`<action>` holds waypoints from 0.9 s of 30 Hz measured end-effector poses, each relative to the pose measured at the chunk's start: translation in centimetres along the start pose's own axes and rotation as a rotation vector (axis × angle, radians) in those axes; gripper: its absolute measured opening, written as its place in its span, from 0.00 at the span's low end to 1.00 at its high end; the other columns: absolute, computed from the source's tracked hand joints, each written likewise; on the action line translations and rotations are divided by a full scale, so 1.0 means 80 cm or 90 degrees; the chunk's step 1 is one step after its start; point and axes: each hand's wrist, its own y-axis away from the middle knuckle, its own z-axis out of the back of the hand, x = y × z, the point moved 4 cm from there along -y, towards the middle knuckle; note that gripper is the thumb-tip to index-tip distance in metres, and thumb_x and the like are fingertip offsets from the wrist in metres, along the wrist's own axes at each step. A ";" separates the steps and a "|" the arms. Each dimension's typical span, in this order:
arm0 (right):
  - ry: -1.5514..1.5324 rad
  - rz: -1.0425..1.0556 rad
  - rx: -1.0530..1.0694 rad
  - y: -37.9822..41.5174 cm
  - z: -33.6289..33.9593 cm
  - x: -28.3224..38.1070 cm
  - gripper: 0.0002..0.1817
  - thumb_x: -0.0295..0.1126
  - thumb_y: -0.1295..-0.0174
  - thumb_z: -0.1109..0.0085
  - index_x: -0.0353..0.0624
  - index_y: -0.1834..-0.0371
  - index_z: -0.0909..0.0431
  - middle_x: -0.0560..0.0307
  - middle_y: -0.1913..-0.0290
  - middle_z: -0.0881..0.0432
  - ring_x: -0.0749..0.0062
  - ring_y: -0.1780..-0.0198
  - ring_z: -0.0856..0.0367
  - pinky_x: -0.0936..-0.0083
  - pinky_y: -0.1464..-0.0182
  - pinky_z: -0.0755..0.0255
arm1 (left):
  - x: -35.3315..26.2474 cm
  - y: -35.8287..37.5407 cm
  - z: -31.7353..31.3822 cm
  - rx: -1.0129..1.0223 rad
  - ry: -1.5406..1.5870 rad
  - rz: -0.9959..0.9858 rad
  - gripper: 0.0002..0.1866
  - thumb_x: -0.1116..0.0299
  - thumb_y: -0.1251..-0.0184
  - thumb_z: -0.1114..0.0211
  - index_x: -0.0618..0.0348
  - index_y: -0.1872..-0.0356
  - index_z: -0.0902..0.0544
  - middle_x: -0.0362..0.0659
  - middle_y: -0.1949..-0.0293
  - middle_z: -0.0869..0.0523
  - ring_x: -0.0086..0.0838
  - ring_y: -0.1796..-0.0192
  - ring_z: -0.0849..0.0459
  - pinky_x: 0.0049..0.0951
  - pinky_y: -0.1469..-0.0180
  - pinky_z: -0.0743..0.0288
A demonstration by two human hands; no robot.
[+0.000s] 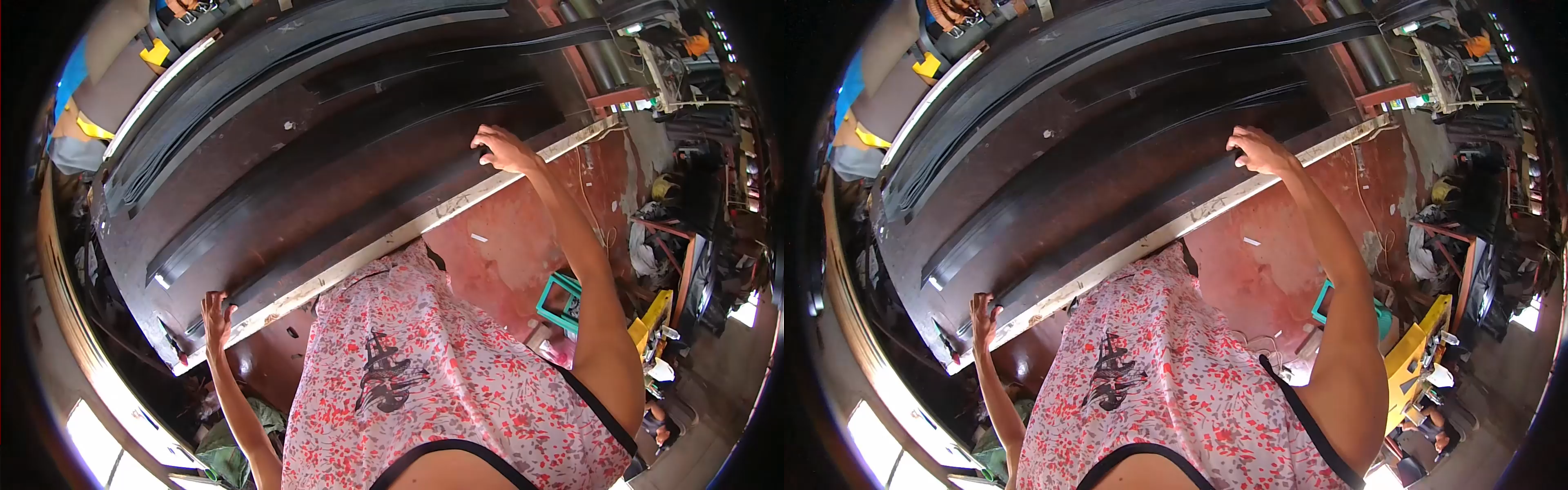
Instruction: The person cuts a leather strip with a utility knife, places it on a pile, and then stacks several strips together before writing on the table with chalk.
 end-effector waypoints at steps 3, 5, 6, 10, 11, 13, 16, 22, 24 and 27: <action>0.013 0.007 -0.006 0.010 -0.009 -0.002 0.17 0.26 0.45 0.28 0.43 0.53 0.22 0.54 0.50 0.24 0.52 0.42 0.26 0.58 0.38 0.30 | 0.002 0.014 -0.009 -0.031 -0.007 -0.003 0.20 0.67 0.36 0.29 0.58 0.46 0.23 0.49 0.48 0.20 0.50 0.44 0.23 0.50 0.42 0.31; 0.061 0.041 -0.067 0.023 -0.012 0.005 0.18 0.26 0.45 0.28 0.45 0.53 0.25 0.53 0.50 0.24 0.52 0.44 0.25 0.57 0.42 0.30 | 0.001 0.030 -0.026 -0.066 -0.029 0.048 0.18 0.67 0.35 0.31 0.57 0.46 0.23 0.49 0.51 0.20 0.49 0.45 0.22 0.48 0.44 0.31; 0.061 0.065 -0.104 0.028 -0.016 0.005 0.20 0.27 0.44 0.28 0.47 0.52 0.28 0.53 0.51 0.24 0.52 0.47 0.25 0.56 0.44 0.31 | -0.002 0.032 -0.031 -0.092 -0.041 0.047 0.18 0.67 0.34 0.31 0.56 0.45 0.23 0.49 0.51 0.20 0.48 0.45 0.22 0.48 0.44 0.31; 0.092 0.131 -0.220 0.045 -0.029 0.005 0.20 0.30 0.43 0.29 0.48 0.51 0.28 0.54 0.55 0.23 0.51 0.51 0.24 0.56 0.45 0.31 | -0.013 0.043 -0.039 -0.177 -0.083 0.045 0.18 0.67 0.34 0.31 0.56 0.45 0.23 0.47 0.52 0.19 0.46 0.47 0.21 0.47 0.45 0.30; 0.093 0.131 -0.213 0.048 -0.032 -0.001 0.21 0.30 0.43 0.29 0.48 0.49 0.27 0.53 0.52 0.22 0.52 0.49 0.23 0.56 0.44 0.31 | -0.013 0.046 -0.042 -0.194 -0.087 0.038 0.18 0.67 0.34 0.31 0.55 0.45 0.23 0.47 0.52 0.19 0.46 0.47 0.20 0.47 0.44 0.30; 0.086 0.159 -0.261 0.050 -0.040 -0.013 0.22 0.31 0.43 0.29 0.47 0.47 0.26 0.53 0.50 0.21 0.52 0.46 0.23 0.57 0.43 0.30 | -0.015 0.049 -0.044 -0.202 -0.094 0.043 0.19 0.65 0.32 0.32 0.57 0.43 0.23 0.47 0.50 0.19 0.46 0.45 0.21 0.48 0.40 0.31; 0.113 0.134 -0.272 0.061 -0.038 -0.027 0.22 0.31 0.43 0.29 0.45 0.45 0.24 0.52 0.48 0.21 0.51 0.44 0.23 0.57 0.41 0.29 | -0.010 0.059 -0.049 -0.208 -0.159 0.068 0.22 0.62 0.31 0.34 0.60 0.40 0.24 0.51 0.47 0.20 0.50 0.42 0.23 0.52 0.34 0.35; 0.175 0.097 -0.246 0.063 -0.018 -0.046 0.19 0.30 0.42 0.31 0.45 0.47 0.22 0.53 0.51 0.22 0.51 0.48 0.24 0.56 0.44 0.29 | -0.001 0.067 -0.043 -0.240 -0.168 0.087 0.19 0.67 0.33 0.35 0.58 0.42 0.24 0.49 0.47 0.20 0.47 0.43 0.23 0.51 0.36 0.34; 0.178 0.080 -0.228 0.054 -0.002 -0.045 0.18 0.31 0.41 0.31 0.46 0.47 0.21 0.54 0.52 0.22 0.52 0.49 0.23 0.56 0.46 0.28 | -0.003 0.054 -0.024 -0.224 -0.163 0.080 0.19 0.69 0.34 0.35 0.57 0.42 0.23 0.48 0.48 0.19 0.45 0.43 0.22 0.49 0.37 0.34; 0.192 0.097 -0.258 0.032 0.059 -0.024 0.15 0.31 0.40 0.33 0.45 0.49 0.20 0.53 0.55 0.21 0.48 0.53 0.21 0.55 0.52 0.27 | 0.007 0.031 0.004 -0.213 -0.150 0.050 0.18 0.69 0.34 0.34 0.57 0.44 0.23 0.48 0.50 0.19 0.46 0.47 0.21 0.46 0.43 0.32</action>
